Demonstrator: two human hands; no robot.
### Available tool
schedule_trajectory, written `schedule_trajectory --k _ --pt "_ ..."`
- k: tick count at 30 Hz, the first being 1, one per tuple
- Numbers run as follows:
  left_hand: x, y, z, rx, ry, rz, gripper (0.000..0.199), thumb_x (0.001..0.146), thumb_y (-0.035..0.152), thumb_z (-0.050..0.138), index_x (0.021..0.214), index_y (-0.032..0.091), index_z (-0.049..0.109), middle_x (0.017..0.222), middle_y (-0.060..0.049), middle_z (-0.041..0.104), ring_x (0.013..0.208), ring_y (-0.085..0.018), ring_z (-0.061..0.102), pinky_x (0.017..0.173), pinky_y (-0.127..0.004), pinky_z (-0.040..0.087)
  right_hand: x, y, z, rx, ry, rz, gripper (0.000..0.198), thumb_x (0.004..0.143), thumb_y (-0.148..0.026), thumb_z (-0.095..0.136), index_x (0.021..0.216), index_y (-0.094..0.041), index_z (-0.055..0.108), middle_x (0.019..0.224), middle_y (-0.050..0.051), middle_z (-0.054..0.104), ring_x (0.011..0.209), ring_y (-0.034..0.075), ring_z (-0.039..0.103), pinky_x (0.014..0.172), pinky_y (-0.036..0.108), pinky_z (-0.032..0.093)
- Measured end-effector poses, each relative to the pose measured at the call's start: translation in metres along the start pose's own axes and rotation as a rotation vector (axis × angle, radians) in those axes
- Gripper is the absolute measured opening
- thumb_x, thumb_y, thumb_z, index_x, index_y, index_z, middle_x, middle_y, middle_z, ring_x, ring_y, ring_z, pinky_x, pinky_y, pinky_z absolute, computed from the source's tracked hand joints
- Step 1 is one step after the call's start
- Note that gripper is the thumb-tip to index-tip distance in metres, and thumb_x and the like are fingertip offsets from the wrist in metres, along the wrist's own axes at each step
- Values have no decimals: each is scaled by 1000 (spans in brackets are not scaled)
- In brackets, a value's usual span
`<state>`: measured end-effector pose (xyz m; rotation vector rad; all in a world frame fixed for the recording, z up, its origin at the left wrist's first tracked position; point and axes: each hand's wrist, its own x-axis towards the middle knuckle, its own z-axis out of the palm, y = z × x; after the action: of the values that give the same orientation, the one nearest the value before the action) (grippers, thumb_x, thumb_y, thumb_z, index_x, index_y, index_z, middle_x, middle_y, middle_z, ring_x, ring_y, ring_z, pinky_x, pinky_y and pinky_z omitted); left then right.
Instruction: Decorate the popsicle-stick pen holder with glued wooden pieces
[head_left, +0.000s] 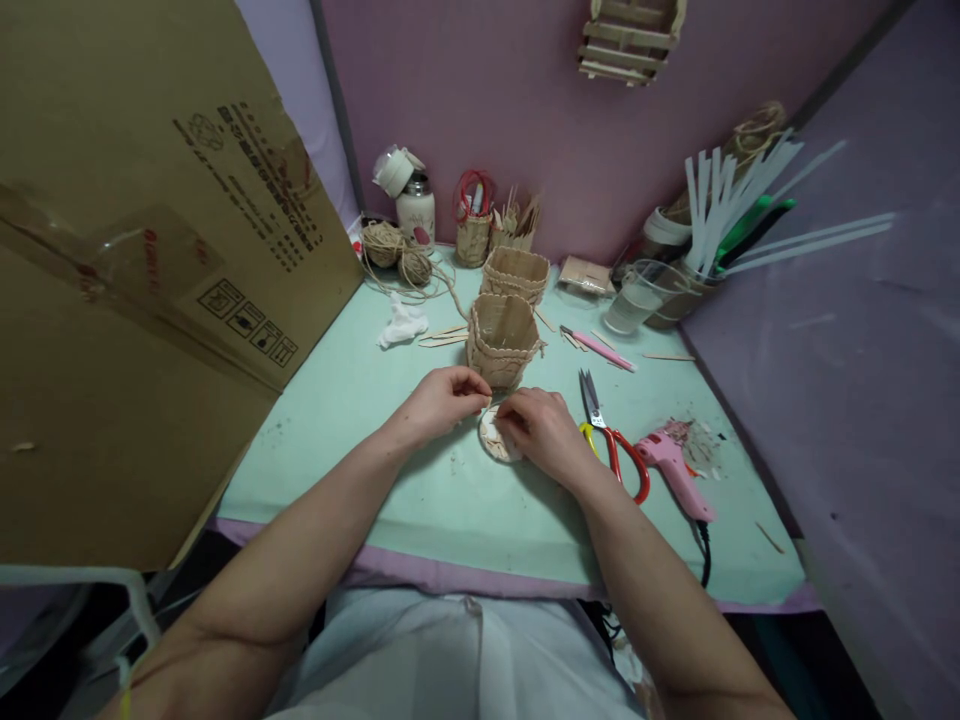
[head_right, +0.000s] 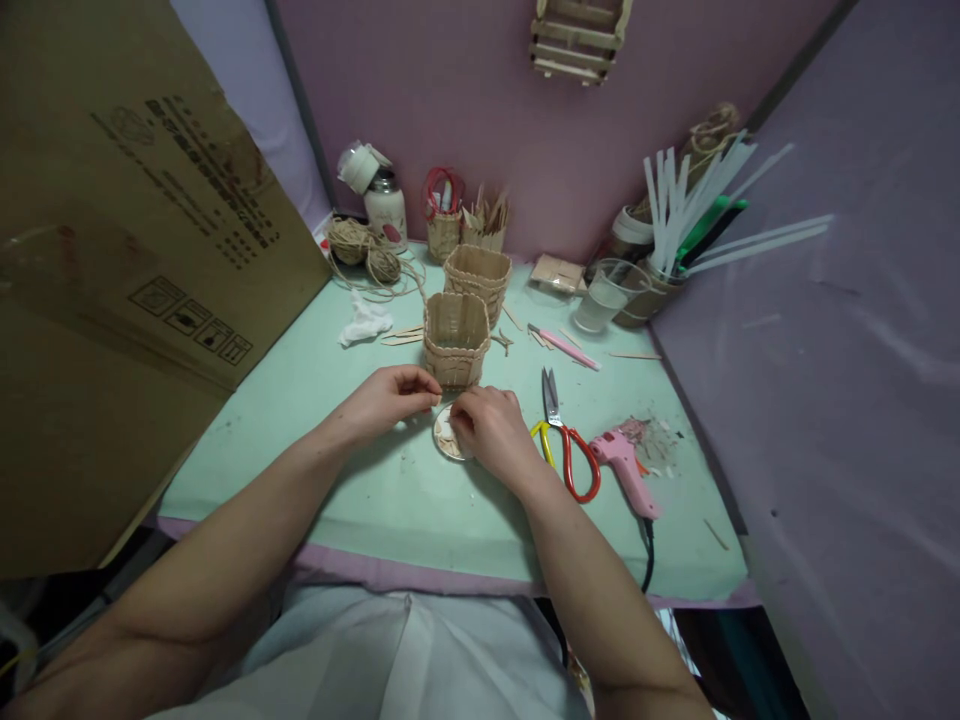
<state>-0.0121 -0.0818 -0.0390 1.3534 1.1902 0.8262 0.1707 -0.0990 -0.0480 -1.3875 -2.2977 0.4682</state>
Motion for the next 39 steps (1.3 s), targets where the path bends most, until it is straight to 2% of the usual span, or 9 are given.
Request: schedule_trajectory --k 3,6,11,16,21,27,39 --pt "-1 3 1 -101 -15 -56 14 65 22 66 76 14 65 64 0 60 56 -9 51 49 -21 32 -2 4 0 290 72 101 8 83 -19 55 81 -21 63 77 0 66 70 15 57 67 27 39" --pt "-2 6 2 -251 -40 -106 15 63 20 69 75 13 64 66 -1 62 57 -9 53 53 -21 38 -3 7 2 578 142 212 7 82 -27 58 80 -21 62 74 0 65 68 15 59 65 27 43" --pt "-1 6 4 -304 -31 -108 15 63 18 71 75 13 65 65 -2 63 59 -9 55 59 -23 44 -2 6 0 815 173 311 11 74 -29 65 80 -20 66 75 1 68 71 17 63 67 29 47" --pt "-1 2 9 -267 -2 -53 14 64 20 70 75 13 65 67 -1 63 60 -9 56 61 -23 44 0 1 0 921 164 365 18 70 -31 69 84 -19 72 80 4 71 72 17 63 69 30 48" --pt "0 0 16 -235 47 -3 13 64 18 68 76 13 64 69 -1 63 63 -11 59 64 -25 47 2 1 4 1016 174 408 24 67 -31 73 88 -20 69 76 1 68 69 15 62 65 28 49" --pt "1 -1 18 -279 55 -22 16 64 15 70 78 13 61 70 -1 64 64 -13 63 66 -28 50 3 -1 1 1075 211 463 29 62 -30 77 86 -19 63 70 -1 65 64 13 60 63 26 48" --pt "-1 2 19 -368 31 -89 17 65 16 74 76 12 61 67 -2 65 64 -14 66 65 -28 52 4 -4 0 1073 228 495 32 60 -31 77 84 -19 61 69 -1 65 63 15 63 62 28 49"
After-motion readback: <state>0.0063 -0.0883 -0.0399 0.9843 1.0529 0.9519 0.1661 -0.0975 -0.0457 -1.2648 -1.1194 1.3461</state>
